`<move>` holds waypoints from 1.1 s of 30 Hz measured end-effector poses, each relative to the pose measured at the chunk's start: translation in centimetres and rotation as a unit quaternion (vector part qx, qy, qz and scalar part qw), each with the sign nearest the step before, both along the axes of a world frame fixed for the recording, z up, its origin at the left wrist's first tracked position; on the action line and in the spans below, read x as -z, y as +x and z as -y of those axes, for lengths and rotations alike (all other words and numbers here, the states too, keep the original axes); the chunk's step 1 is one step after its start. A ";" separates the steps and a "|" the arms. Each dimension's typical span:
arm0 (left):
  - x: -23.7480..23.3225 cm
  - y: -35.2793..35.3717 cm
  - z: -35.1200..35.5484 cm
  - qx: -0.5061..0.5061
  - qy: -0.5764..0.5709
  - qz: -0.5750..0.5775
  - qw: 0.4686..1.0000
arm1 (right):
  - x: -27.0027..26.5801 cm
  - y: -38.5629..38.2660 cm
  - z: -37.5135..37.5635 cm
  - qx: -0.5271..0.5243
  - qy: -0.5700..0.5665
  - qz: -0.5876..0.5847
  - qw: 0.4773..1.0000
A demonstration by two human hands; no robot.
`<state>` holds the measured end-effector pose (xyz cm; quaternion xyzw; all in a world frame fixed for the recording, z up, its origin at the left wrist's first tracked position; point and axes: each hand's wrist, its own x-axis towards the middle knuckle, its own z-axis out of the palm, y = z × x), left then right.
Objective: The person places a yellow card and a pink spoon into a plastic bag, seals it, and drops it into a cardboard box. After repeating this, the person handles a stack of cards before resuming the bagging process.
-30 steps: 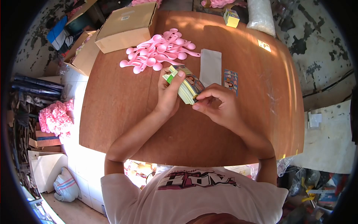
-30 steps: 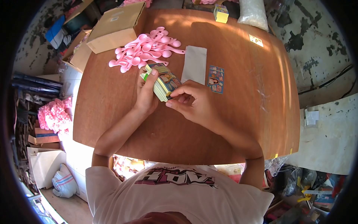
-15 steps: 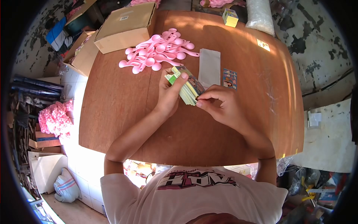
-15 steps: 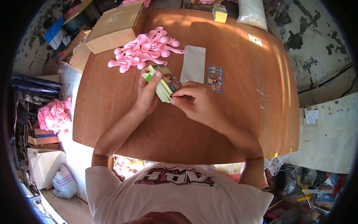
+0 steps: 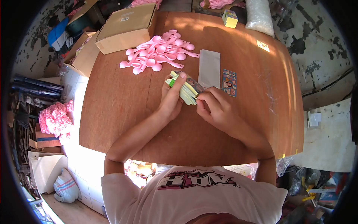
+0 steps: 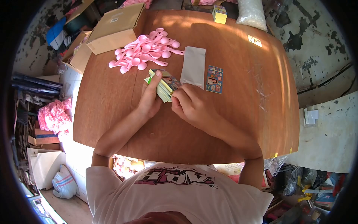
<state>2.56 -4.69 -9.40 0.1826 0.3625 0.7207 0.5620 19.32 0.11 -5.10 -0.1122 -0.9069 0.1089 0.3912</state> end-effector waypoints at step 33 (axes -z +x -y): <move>0.5 -1.6 0.4 0.058 0.008 0.081 0.995 | -1.2 8.3 0.0 -0.091 -0.034 0.224 0.970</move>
